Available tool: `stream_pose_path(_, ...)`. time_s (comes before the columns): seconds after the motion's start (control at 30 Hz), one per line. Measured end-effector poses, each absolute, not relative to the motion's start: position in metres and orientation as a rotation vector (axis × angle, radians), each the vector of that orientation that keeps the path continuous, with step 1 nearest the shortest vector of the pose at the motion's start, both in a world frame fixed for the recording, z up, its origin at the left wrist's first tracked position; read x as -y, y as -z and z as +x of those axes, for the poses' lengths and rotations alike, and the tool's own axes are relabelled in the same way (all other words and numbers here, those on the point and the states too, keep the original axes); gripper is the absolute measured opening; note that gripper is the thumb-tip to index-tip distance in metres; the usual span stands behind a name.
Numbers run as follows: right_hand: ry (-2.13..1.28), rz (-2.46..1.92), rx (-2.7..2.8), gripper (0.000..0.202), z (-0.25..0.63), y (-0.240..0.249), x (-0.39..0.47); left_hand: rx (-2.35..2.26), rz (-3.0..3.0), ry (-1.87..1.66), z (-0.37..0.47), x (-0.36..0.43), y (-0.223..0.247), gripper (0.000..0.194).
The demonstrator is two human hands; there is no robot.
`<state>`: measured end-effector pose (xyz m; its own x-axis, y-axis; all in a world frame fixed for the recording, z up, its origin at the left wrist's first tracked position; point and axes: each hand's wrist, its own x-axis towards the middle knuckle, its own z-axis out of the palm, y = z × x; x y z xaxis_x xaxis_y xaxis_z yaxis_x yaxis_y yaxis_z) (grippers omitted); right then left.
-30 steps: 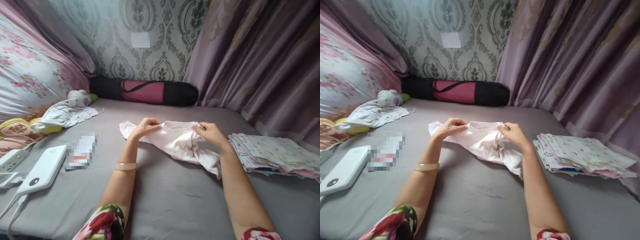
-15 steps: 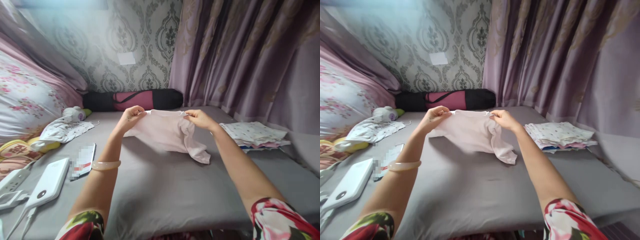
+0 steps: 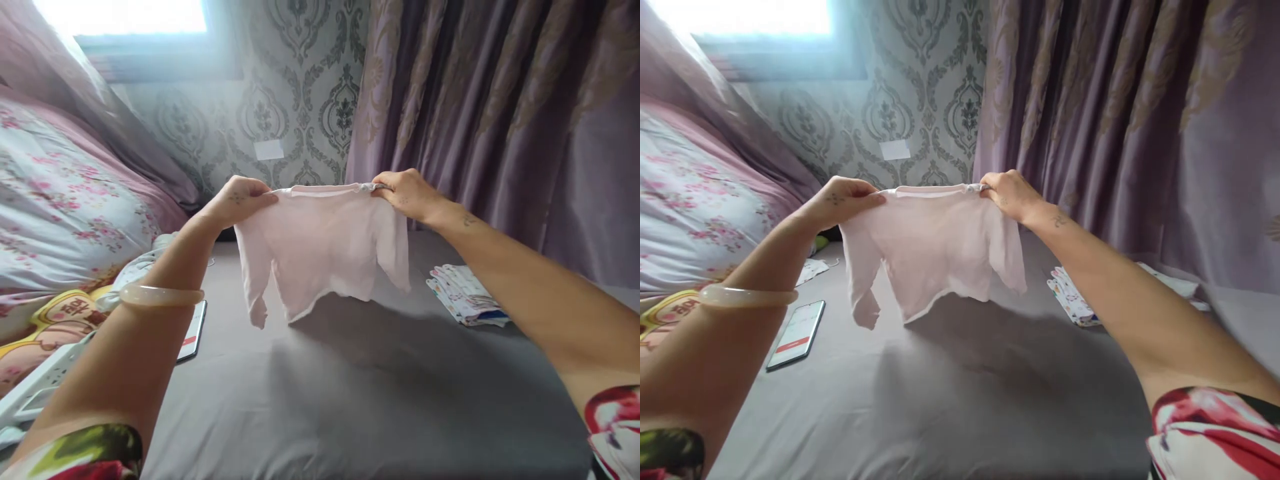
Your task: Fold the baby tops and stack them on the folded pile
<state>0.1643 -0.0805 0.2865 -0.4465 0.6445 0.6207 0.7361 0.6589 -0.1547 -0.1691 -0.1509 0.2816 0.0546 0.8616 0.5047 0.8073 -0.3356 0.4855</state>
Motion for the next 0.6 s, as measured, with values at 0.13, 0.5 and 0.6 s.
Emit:
stream_pose_path(0.13, 0.055, -1.058, 2.201, 0.029, 0.163, -0.29, 0.094, -1.75, 2.197, -1.436, -0.173, 0.16, -0.279, 0.033)
stream_pose_path(0.5, -0.429, -1.019, 2.347, 0.037, 0.171, -0.291, 0.096, -1.654, 2.133, -1.353, -0.186, 0.153, -0.268, 0.038)
stream_pose_path(0.6, -0.508, -0.978, 2.391, 0.038, 0.17, -0.292, 0.095, -1.508, 2.074, -1.468, -0.182, 0.145, -0.265, 0.036)
